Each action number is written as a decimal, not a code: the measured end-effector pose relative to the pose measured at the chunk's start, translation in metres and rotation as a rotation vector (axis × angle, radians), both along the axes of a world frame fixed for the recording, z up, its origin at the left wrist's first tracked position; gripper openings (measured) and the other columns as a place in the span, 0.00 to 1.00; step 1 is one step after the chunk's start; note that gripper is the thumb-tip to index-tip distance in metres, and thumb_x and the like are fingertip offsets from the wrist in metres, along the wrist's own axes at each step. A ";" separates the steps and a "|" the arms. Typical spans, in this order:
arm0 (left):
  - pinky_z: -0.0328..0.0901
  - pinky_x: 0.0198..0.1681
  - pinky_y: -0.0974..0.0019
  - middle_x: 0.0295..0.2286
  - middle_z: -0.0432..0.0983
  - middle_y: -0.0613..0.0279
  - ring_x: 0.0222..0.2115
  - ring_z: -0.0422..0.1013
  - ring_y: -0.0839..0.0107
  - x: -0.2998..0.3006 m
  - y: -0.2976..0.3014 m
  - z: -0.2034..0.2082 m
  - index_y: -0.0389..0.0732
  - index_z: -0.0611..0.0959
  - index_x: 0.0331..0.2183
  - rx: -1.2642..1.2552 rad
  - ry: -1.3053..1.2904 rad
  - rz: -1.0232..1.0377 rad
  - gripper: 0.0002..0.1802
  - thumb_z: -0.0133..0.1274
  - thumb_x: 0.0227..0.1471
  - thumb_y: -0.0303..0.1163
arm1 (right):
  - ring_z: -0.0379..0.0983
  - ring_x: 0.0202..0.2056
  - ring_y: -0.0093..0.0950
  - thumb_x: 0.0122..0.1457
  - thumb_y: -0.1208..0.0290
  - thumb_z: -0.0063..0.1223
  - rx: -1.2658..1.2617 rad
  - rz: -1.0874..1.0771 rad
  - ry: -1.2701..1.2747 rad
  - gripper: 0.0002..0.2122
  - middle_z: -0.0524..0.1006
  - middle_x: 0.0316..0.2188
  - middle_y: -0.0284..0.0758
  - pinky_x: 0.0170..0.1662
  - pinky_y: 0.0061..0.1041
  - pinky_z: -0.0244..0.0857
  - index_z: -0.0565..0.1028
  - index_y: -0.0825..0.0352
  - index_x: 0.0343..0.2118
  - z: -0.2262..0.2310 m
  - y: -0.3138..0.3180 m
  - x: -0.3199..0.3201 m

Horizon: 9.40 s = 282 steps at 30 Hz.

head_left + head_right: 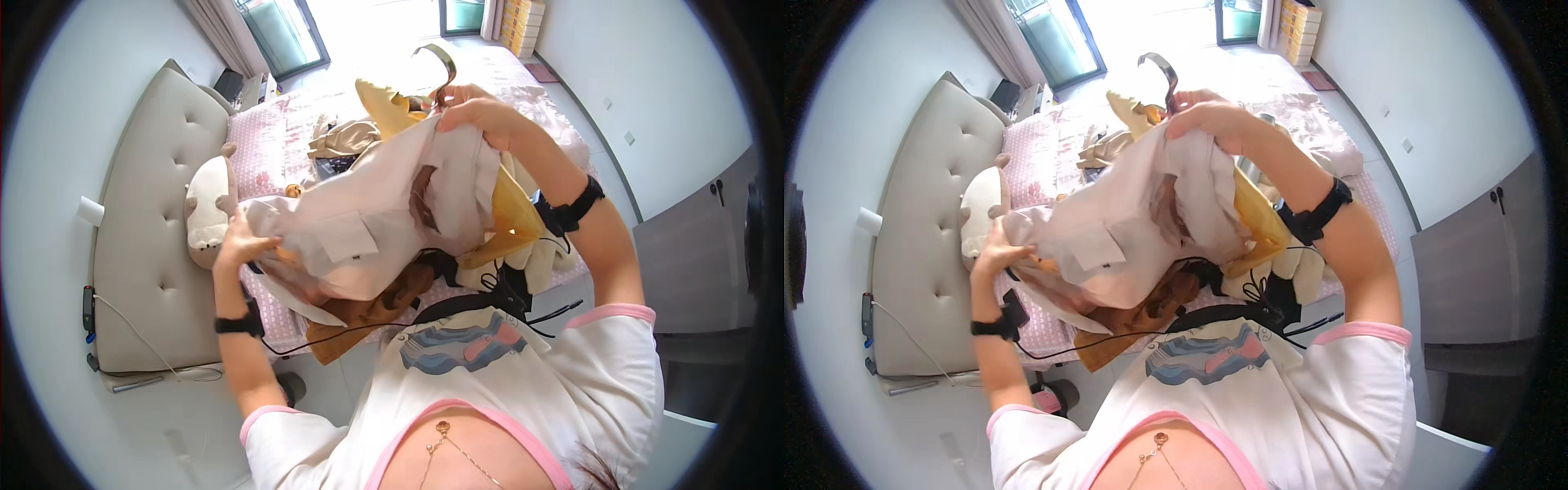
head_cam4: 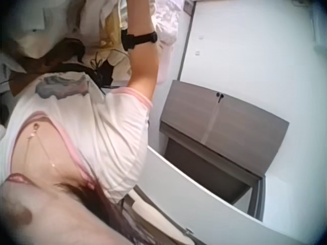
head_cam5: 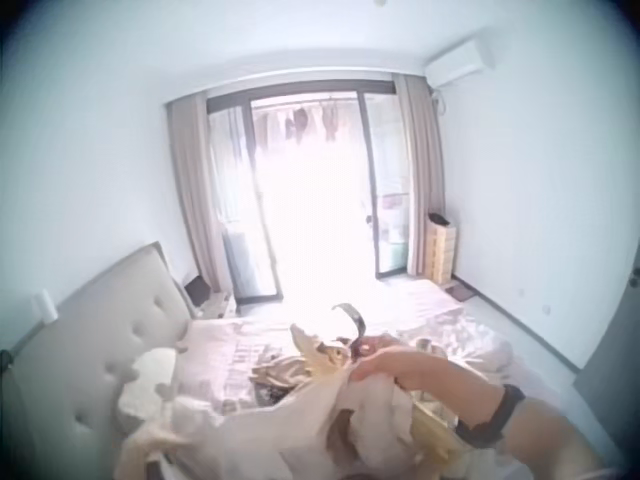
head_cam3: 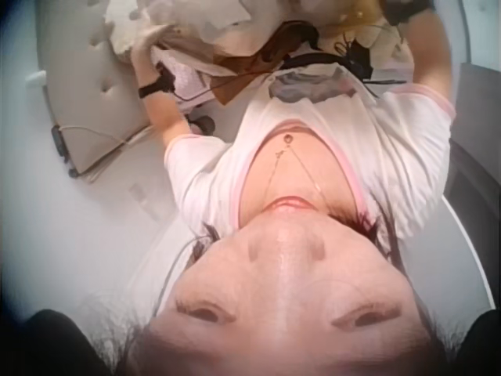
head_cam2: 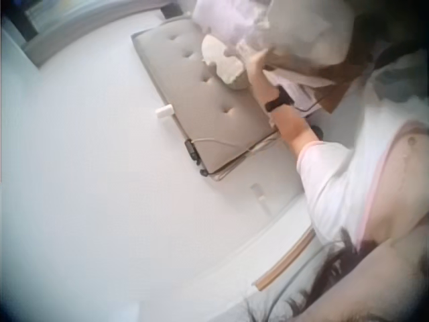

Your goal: The person hangs a white jacket, a brown jacket, a denim-sleeved jacket, and a beige coat on hangers and places them in a closet, and folds a yellow sweater.

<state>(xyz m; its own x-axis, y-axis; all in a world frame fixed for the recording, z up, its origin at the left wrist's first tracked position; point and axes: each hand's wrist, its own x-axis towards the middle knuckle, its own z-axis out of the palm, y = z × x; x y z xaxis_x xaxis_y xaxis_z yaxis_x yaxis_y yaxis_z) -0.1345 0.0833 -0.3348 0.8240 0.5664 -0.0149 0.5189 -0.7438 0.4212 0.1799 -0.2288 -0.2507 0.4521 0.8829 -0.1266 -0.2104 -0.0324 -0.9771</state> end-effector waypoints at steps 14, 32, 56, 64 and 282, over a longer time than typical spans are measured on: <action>0.61 0.28 0.70 0.22 0.73 0.63 0.24 0.66 0.76 0.125 -0.159 -0.033 0.36 0.77 0.33 -0.579 -0.175 -0.375 0.13 0.51 0.46 0.35 | 0.60 0.18 0.14 0.47 0.80 0.47 0.018 0.036 0.101 0.10 0.73 0.26 0.34 0.18 0.10 0.54 0.65 0.67 0.34 -0.045 -0.027 -0.010; 0.66 0.40 0.64 0.38 0.69 0.54 0.37 0.69 0.65 0.158 -0.048 0.144 0.34 0.66 0.45 -0.850 -0.813 0.155 0.28 0.35 0.53 0.47 | 0.51 0.13 0.10 0.56 0.71 0.44 0.041 -0.295 -0.181 0.08 0.62 0.15 0.24 0.14 0.10 0.42 0.67 0.70 0.35 0.013 -0.155 -0.056; 0.60 0.34 0.72 0.25 0.72 0.57 0.28 0.66 0.72 0.203 -0.152 0.102 0.31 0.74 0.37 -0.572 -0.320 -0.532 0.19 0.39 0.48 0.36 | 0.47 0.09 0.13 0.50 0.73 0.47 0.224 -0.239 0.409 0.02 0.58 0.09 0.23 0.12 0.14 0.37 0.69 0.65 0.26 -0.020 -0.003 -0.068; 0.56 0.46 0.67 0.37 0.68 0.55 0.39 0.64 0.67 0.179 -0.137 0.104 0.37 0.67 0.48 -0.187 -0.750 -0.760 0.29 0.50 0.39 0.27 | 0.45 0.10 0.11 0.53 0.71 0.40 0.516 -0.374 0.313 0.09 0.52 0.10 0.21 0.12 0.12 0.37 0.67 0.67 0.35 0.029 -0.006 -0.085; 0.40 0.50 0.37 0.55 0.42 0.46 0.55 0.38 0.45 0.096 -0.245 -0.065 0.49 0.63 0.50 0.406 -0.626 0.172 0.38 0.57 0.34 0.39 | 0.69 0.26 0.31 0.44 0.78 0.50 0.439 -0.853 -0.735 0.01 0.72 0.22 0.33 0.29 0.26 0.64 0.72 0.67 0.22 -0.106 0.020 -0.046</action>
